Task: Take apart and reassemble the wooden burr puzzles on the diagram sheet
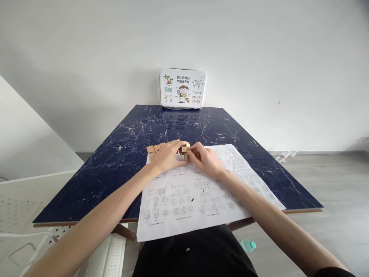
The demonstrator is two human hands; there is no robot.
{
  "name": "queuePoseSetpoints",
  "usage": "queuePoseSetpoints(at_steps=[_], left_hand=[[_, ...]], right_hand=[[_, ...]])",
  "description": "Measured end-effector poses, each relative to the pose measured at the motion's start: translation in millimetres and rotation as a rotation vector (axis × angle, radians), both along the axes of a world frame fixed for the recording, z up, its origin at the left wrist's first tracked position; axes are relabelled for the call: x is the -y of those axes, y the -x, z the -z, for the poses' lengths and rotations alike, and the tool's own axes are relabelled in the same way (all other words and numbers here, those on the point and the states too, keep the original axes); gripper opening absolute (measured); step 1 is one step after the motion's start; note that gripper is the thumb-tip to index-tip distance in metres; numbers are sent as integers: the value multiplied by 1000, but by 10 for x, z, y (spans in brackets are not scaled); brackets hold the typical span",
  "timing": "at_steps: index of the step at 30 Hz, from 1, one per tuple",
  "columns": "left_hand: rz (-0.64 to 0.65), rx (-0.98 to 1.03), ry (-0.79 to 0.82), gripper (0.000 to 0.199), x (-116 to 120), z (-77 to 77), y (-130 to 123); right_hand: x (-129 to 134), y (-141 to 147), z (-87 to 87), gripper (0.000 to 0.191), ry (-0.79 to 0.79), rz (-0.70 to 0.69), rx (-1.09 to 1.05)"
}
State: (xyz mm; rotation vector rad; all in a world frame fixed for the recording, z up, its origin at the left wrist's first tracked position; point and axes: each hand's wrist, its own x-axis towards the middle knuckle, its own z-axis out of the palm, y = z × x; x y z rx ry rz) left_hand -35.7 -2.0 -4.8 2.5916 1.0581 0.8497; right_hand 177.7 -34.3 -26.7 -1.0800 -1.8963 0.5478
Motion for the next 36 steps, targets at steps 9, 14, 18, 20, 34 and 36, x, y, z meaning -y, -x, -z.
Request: queuePoseSetpoints(at_steps=[9, 14, 18, 20, 34, 36], left_hand=[[24, 154, 180, 51, -27, 2, -39], [21, 313, 258, 63, -22, -45, -47], [104, 377, 358, 60, -6, -74, -36], [137, 401, 397, 61, -13, -69, -29], [108, 335, 322, 70, -2, -82, -27], [49, 358, 342, 72, -14, -58, -34]], right_hand=[[-16, 9, -43, 28, 30, -8, -135], [-66, 3, -78, 35, 53, 47, -178], [-101, -7, -82, 38, 95, 18, -169], [-111, -15, -77, 42, 113, 13, -169], [-203, -69, -77, 50, 607, -276, -661], [-256, -93, -53, 49, 680, -202, -813]])
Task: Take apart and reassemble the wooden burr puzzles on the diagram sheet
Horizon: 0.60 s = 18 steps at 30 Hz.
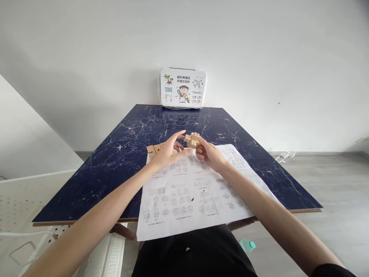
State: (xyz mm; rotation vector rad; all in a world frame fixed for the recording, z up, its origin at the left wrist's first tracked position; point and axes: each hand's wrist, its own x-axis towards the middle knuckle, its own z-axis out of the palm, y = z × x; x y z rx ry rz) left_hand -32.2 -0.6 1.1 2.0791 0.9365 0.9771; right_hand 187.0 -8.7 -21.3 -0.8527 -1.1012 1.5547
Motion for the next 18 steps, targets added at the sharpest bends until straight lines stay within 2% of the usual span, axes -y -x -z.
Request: queuePoseSetpoints(at_steps=[4, 7, 14, 18], left_hand=[[-78, -5, 1, 63, -37, 42, -1], [-76, -40, -24, 53, -51, 64, 2], [-50, -138, -66, 49, -47, 99, 3], [-49, -156, -91, 46, -52, 107, -1]], right_hand=[[-108, -85, 24, 36, 190, 123, -285], [-163, -152, 32, 26, 250, 168, -438], [-207, -239, 40, 25, 246, 236, -505], [-173, -179, 33, 25, 240, 193, -484]])
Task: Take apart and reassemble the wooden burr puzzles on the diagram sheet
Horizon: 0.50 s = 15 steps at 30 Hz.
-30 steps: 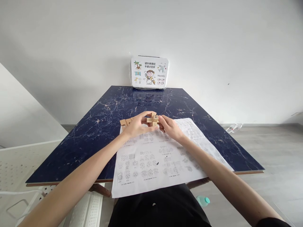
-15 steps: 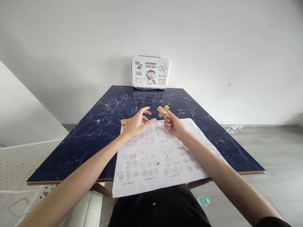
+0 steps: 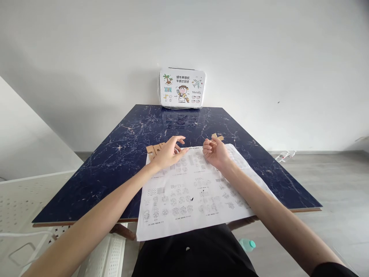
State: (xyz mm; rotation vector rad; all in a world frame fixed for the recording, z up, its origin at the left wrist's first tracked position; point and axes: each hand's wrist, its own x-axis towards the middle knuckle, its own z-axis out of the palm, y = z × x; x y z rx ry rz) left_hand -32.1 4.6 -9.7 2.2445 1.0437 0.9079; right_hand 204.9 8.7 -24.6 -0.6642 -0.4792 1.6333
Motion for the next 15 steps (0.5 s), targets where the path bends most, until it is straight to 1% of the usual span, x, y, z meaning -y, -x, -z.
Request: queuePoseSetpoints(at_steps=[2, 4, 6, 8, 10, 12, 15], left_hand=[[1, -33, -50, 41, -18, 8, 6], [-24, -87, -158, 33, -52, 25, 27], [-86, -167, -309, 26, -102, 51, 69], [-180, -271, -428, 23, -158, 89, 127], [-299, -373, -450, 28, -210, 135, 187], [-404, -438, -420, 36, -248, 180, 232], [-485, -479, -404, 48, -266, 221, 255]], right_hand=[[23, 42, -4, 27, -11, -49, 33], [42, 72, -4, 30, -23, -94, 74], [53, 83, 0, 32, -32, -126, 113], [55, 80, 8, 34, -39, -145, 146], [54, 73, 16, 36, -46, -157, 173], [54, 69, 20, 37, -54, -170, 196], [60, 72, 17, 38, -67, -188, 227]])
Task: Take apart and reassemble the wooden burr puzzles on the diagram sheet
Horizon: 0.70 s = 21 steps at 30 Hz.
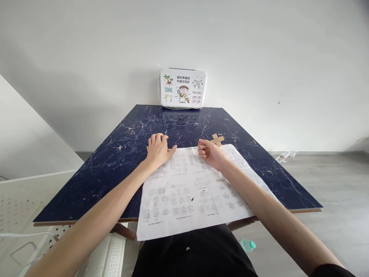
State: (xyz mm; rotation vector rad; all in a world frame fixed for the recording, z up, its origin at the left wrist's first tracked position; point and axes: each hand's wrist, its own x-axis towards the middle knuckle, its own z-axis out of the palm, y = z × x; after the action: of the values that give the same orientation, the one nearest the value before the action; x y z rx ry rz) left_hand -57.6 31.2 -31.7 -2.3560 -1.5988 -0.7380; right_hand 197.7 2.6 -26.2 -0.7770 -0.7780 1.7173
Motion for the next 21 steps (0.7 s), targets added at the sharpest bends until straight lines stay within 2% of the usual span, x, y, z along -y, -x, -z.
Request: queuePoseSetpoints(at_steps=[5, 11, 14, 21], left_hand=[[-35, -4, 12, 69, 36, -10, -30], [-164, -15, 288, 103, 41, -14, -42], [-164, -20, 350, 108, 21, -8, -34], [-127, -11, 365, 107, -3, 14, -24]], right_hand=[[16, 9, -13, 37, -20, -17, 42], [25, 18, -25, 34, -34, -19, 72], [35, 23, -34, 34, -37, -20, 82], [45, 22, -37, 33, -49, -26, 104]])
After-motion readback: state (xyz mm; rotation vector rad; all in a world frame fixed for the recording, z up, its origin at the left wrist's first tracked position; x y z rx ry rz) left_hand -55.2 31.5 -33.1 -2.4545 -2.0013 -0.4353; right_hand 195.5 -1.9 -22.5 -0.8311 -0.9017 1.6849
